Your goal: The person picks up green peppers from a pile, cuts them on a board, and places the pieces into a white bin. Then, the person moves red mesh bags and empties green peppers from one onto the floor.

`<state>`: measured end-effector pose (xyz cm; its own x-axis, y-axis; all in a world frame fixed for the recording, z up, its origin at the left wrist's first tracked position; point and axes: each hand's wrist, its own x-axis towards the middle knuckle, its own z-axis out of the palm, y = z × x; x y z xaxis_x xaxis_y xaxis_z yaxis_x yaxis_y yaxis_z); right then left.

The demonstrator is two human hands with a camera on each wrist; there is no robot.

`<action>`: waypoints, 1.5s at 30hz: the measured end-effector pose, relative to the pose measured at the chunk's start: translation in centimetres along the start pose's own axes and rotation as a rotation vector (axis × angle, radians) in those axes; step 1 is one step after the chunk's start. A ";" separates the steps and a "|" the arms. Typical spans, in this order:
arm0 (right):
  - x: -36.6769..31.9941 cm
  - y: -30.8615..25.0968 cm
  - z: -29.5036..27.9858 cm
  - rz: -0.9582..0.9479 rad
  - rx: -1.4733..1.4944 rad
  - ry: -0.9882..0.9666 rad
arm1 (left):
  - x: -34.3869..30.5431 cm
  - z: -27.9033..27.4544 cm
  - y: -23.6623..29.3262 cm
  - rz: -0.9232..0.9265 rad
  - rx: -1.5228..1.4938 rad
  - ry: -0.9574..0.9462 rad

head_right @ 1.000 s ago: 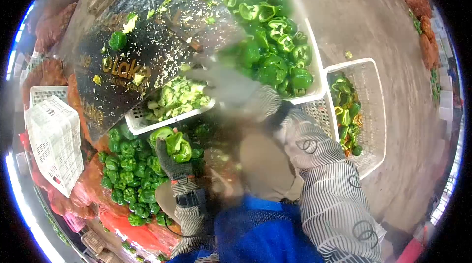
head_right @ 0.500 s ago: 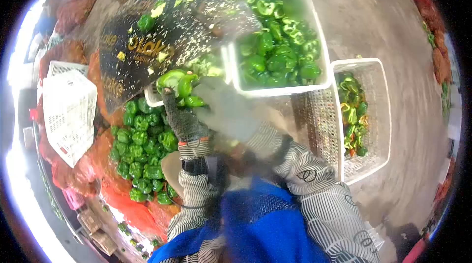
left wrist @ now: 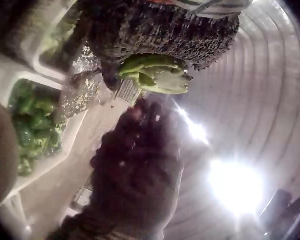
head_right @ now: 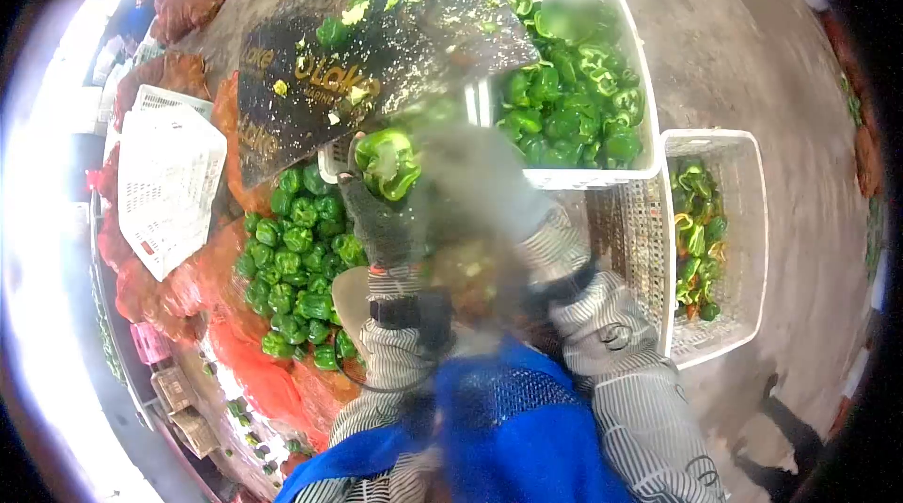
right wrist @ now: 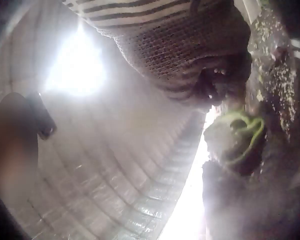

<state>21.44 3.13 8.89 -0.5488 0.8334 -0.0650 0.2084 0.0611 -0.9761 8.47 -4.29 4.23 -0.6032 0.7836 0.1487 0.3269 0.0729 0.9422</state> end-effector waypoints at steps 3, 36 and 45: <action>0.6 -0.2 3.5 -0.027 -0.074 -0.047 | 1.2 -0.3 0.0 0.576 -0.004 -0.021; -3.3 6.2 6.1 -0.292 0.123 -0.413 | -6.7 -5.2 0.4 -0.509 -0.731 -0.166; -1.7 3.5 6.5 0.368 0.734 -0.406 | -1.7 -5.8 -3.9 -0.069 -0.337 -0.398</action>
<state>17.81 -1.62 4.18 -0.8210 0.4657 -0.3304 -0.0642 -0.6503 -0.7570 4.02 -9.52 2.01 -0.2703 0.9626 0.0193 0.0047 -0.0188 0.9998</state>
